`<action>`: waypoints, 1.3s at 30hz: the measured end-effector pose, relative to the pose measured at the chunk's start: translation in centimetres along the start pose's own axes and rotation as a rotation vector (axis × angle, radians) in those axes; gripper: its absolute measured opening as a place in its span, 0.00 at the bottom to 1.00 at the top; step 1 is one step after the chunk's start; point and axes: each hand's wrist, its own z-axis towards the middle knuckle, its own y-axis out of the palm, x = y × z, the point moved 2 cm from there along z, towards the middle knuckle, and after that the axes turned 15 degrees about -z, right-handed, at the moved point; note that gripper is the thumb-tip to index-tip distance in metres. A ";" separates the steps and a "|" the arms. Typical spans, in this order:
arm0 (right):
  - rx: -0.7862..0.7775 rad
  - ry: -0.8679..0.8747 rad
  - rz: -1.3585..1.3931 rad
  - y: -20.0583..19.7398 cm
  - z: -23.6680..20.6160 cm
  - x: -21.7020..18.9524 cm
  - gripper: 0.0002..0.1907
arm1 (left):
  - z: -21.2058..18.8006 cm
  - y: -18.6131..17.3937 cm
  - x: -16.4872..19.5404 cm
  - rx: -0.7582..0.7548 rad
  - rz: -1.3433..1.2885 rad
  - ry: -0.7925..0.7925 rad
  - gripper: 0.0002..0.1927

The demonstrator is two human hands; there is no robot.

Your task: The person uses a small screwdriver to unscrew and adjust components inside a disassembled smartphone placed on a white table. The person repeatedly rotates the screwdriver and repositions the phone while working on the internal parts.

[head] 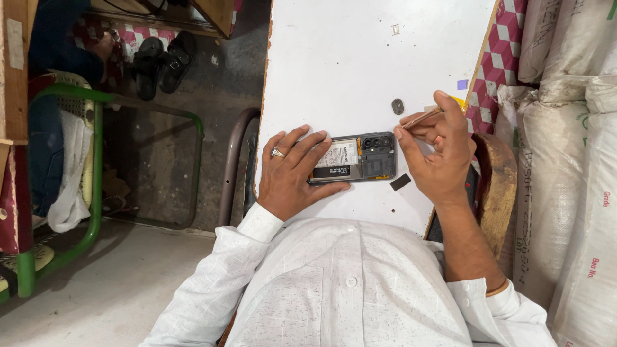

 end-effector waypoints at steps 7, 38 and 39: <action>-0.068 0.003 0.191 -0.1 -0.1 0.5 0.36 | 0.0 0.0 0.0 -0.004 0.005 0.003 0.44; -0.060 0.038 0.181 0.0 -0.2 0.9 0.36 | 0.0 0.1 0.0 -0.007 0.002 -0.001 0.44; -0.058 0.041 0.180 0.0 -0.2 0.9 0.36 | 0.0 0.0 0.0 -0.005 0.000 0.000 0.44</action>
